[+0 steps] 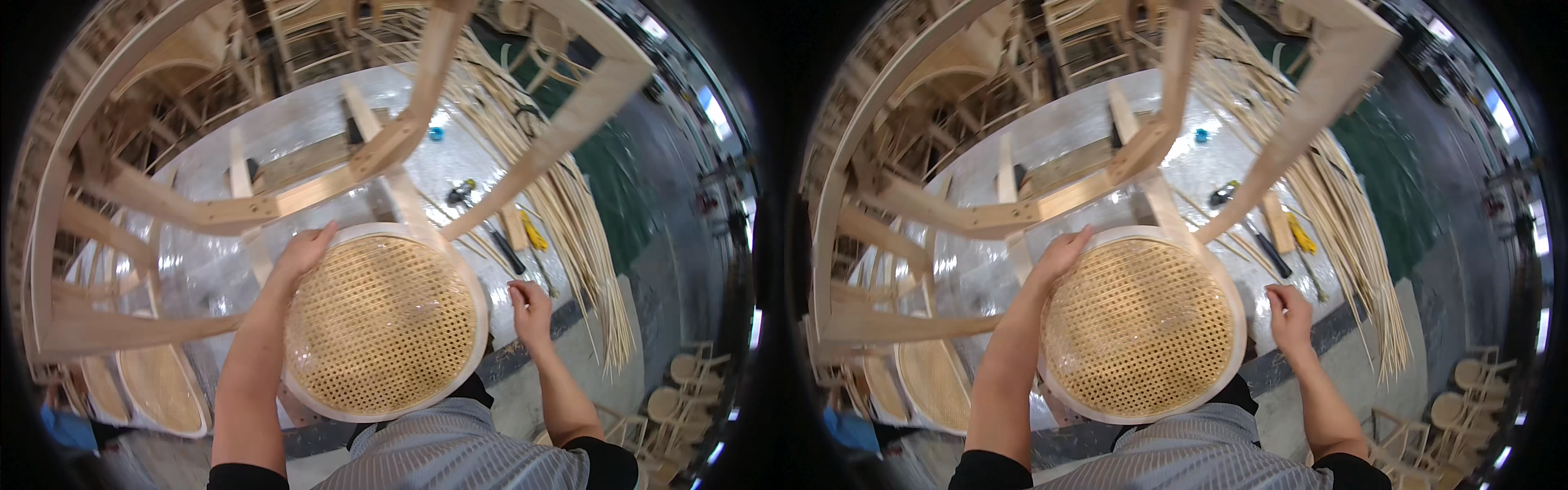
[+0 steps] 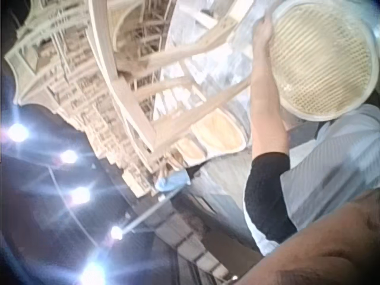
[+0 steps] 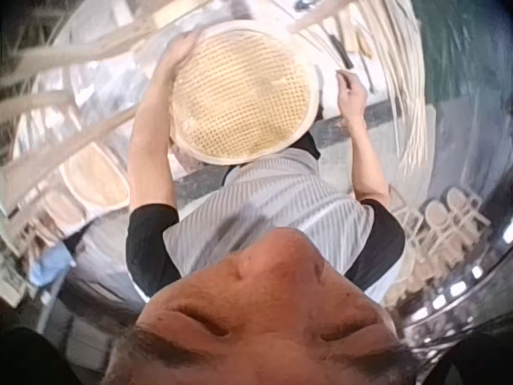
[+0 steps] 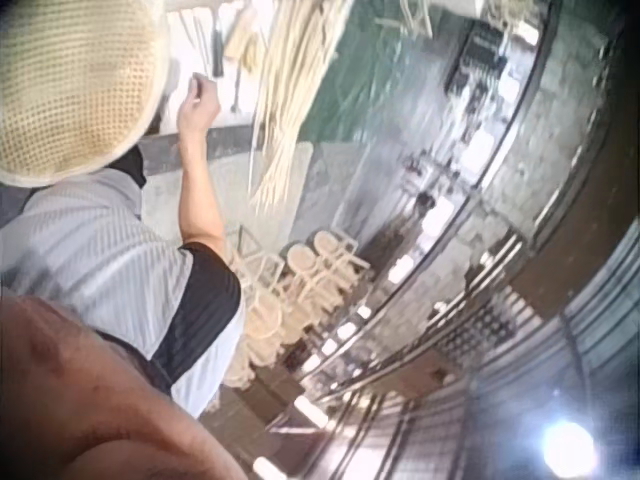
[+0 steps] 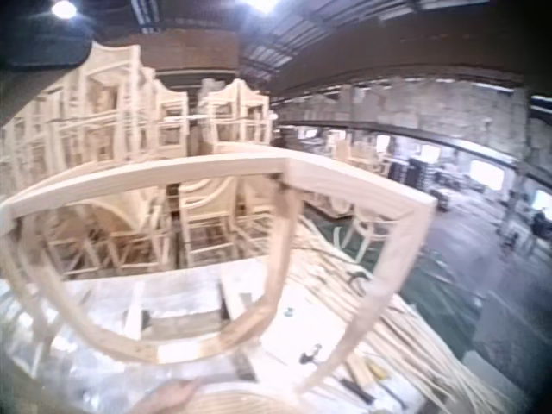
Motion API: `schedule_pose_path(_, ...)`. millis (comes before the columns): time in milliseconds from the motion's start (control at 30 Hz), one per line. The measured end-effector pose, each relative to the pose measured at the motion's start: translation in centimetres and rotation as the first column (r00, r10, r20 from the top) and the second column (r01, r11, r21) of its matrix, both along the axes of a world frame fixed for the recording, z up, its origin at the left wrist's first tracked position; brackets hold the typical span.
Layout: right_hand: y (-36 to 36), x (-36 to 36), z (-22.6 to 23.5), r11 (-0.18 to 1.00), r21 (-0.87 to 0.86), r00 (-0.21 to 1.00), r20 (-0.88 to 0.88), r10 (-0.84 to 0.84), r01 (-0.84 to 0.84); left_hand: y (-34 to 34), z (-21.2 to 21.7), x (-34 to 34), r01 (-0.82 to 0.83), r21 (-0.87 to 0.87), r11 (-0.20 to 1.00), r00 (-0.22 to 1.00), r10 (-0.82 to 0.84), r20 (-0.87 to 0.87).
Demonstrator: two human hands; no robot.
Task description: The person secures a woven cane seat into a wooden chair frame. They use a hammer to tap the cane strips into place around the perimeter and a utility knife to trim excess material. The person also wipes the seat surface with a cloth.
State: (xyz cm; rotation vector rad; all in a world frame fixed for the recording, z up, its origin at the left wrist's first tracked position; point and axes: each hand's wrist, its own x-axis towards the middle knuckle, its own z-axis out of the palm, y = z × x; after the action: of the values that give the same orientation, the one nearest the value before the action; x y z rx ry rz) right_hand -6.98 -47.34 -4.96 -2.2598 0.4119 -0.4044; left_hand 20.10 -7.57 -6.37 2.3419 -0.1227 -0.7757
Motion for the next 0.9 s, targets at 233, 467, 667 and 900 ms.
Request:
schedule_pose_path(233, -9.3, 0.8, -4.0, 0.968, -0.173, 0.971, -0.122, -0.203, 0.181, -0.6, -0.1, 0.0, -0.261, -0.074, 0.962, 0.950, 0.243, -0.197)
schedule_pose_path(467, -6.5, 10.5, -6.8, 0.803, -0.527, 0.920, -0.386, 0.063, -0.276, 1.4, -1.2, -0.2, -0.360, -0.383, 0.851, 0.931, 0.352, -0.093)
schedule_pose_path(667, -6.8, 11.9, -6.9, 0.789, -0.558, 0.925, -0.379, 0.034, -0.257, 0.8, -1.3, -0.8, -0.360, -0.387, 0.849, 0.925, 0.378, -0.032)
schedule_pose_path(900, -5.6, 6.6, -4.5, 0.991, -0.135, 0.986, -0.161, -0.045, 0.023, 2.2, -1.3, -0.9, -0.325, -0.359, 0.875, 0.929, 0.367, 0.053)
